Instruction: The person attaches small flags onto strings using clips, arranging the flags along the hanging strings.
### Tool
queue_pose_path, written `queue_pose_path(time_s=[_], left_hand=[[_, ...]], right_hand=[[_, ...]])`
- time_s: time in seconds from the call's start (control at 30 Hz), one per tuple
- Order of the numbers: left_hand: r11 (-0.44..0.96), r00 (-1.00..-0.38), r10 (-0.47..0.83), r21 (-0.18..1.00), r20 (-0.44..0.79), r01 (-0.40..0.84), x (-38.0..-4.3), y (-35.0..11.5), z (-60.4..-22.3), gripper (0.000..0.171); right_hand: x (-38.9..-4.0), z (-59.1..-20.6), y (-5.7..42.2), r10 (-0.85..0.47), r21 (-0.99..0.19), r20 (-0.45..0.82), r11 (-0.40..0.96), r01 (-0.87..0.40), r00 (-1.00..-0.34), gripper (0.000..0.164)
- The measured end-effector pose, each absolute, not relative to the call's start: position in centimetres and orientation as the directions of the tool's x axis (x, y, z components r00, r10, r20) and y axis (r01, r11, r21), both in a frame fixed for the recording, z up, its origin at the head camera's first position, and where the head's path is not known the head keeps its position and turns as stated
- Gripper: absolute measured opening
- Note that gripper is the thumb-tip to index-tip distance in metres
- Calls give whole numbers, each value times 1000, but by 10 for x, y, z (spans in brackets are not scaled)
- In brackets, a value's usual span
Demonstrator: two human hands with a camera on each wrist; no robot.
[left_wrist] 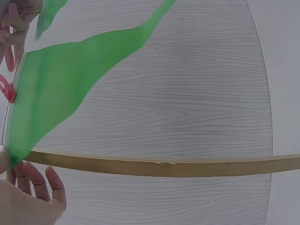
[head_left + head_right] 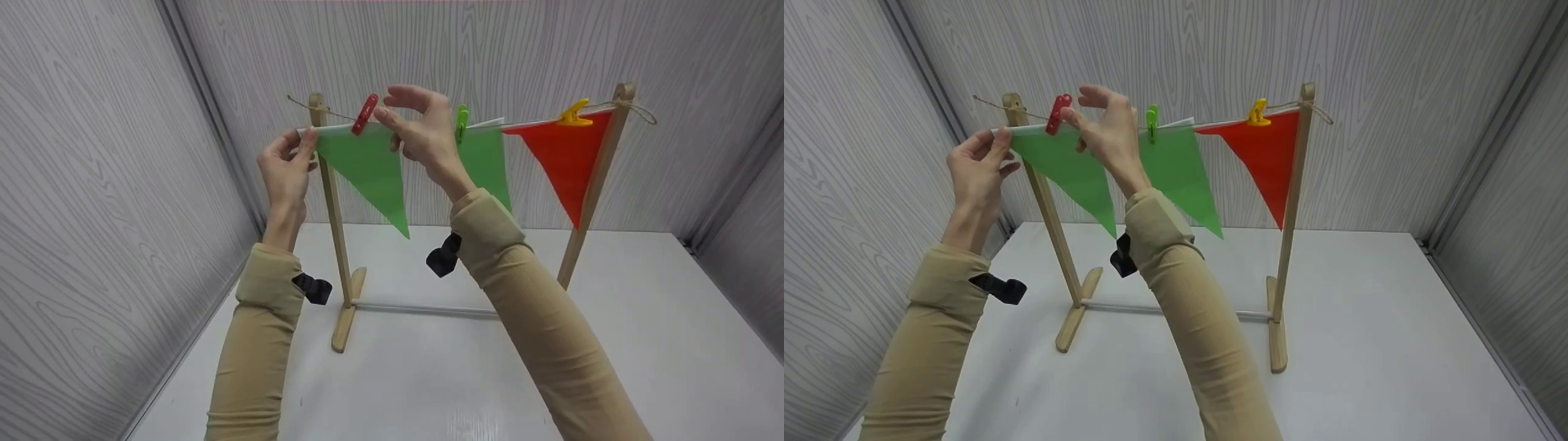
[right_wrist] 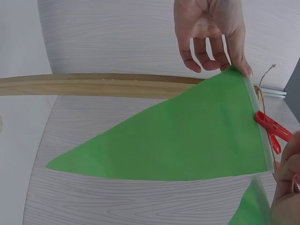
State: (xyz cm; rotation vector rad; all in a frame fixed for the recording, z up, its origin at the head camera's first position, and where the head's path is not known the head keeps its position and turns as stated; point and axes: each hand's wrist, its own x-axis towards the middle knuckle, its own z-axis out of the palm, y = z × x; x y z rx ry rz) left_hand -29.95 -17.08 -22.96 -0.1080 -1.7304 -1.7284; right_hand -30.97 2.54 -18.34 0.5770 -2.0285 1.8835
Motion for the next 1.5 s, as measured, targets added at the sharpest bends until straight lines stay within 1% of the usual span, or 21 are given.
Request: queue_pose_path(time_s=[0.37, 0.53, 0.73, 0.9, 1.03, 1.13, 1.23, 1.33, 1.43, 1.5], left_hand=[[106, -759, -408, 852, 508, 514, -299, -174, -235, 35], [129, -723, -425, 827, 545, 548, -298, -174, -237, 37], [147, -686, -453, 807, 569, 573, -295, -173, -247, 37], [183, -667, -463, 799, 584, 572, -290, -170, -263, 39], [189, -656, -475, 796, 587, 575, -285, -166, -278, 41], [217, -640, -470, 783, 608, 584, -282, -162, -293, 44], [290, -605, -448, 747, 658, 598, -279, -157, -312, 46], [390, -558, -407, 690, 723, 610, -277, -154, -335, 46], [482, -524, -349, 629, 777, 611, -275, -155, -361, 45], [548, -514, -292, 581, 807, 602, -275, -159, -377, 45]], right_hand=[[-305, -186, 30, -72, -838, 540, 39, -544, -838, 45], [-301, -190, 36, -65, -809, 587, -25, -587, -807, 42], [-291, -198, 46, -73, -761, 646, -148, -632, -760, 41], [-277, -213, 61, -59, -712, 698, -170, -682, -714, 42], [-266, -232, 78, -44, -674, 734, -174, -718, -678, 41], [-261, -249, 91, -47, -654, 753, -172, -737, -657, 44], [-258, -270, 106, -57, -651, 757, -152, -744, -651, 48], [-253, -296, 123, -71, -664, 747, -106, -740, -661, 45], [-249, -326, 141, -75, -663, 747, -11, -749, -660, 41], [-247, -347, 155, -67, -635, 765, 91, -767, -641, 41]])
